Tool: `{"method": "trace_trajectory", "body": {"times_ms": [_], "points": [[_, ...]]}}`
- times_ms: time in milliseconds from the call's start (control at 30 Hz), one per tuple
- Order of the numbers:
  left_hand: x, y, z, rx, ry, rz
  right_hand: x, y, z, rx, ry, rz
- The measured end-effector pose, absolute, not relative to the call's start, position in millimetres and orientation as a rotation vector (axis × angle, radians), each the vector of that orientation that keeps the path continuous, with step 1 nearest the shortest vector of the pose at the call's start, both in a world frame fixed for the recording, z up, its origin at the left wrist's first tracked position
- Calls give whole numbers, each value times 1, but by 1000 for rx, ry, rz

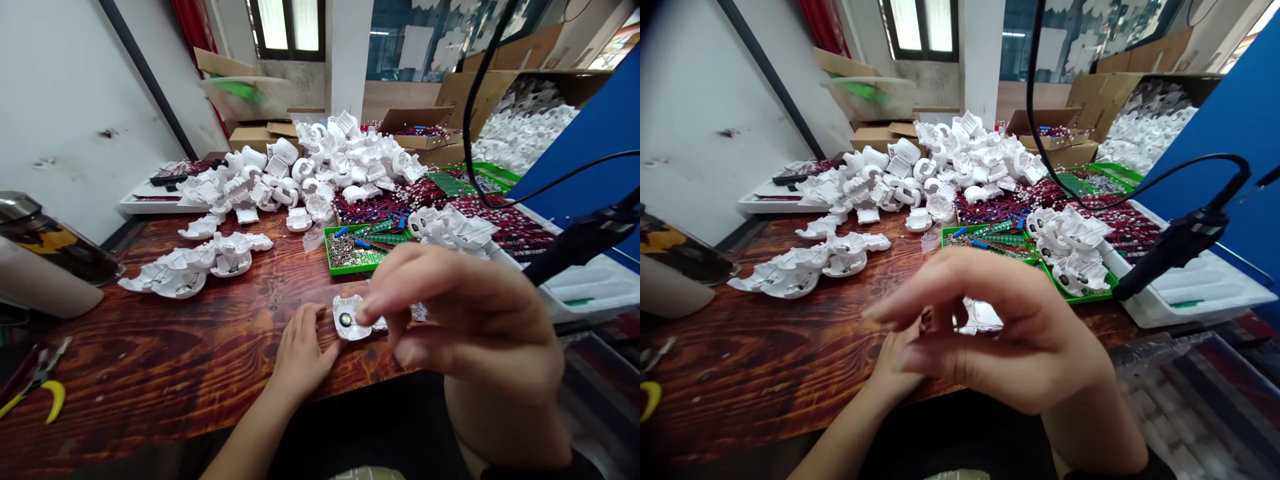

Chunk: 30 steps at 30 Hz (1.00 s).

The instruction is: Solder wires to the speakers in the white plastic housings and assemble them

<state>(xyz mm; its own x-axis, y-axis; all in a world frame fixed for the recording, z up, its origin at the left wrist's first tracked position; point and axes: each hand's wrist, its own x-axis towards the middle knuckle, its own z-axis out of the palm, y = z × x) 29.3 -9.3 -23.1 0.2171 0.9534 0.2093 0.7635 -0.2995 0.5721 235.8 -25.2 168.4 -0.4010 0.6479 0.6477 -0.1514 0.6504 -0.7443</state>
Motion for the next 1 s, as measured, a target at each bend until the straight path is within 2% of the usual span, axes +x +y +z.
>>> {"method": "trace_trajectory", "body": {"times_ms": [233,600,1000], "points": [[29,-9,-24,2098,1616,655,250,-32,158,-592,-1748,808],[26,-2,-19,2091,1588,550,292,-27,100,-926,-1615,665],[14,9,-17,2163,1522,466,303,-40,-22,-1308,-1063,151]]}}
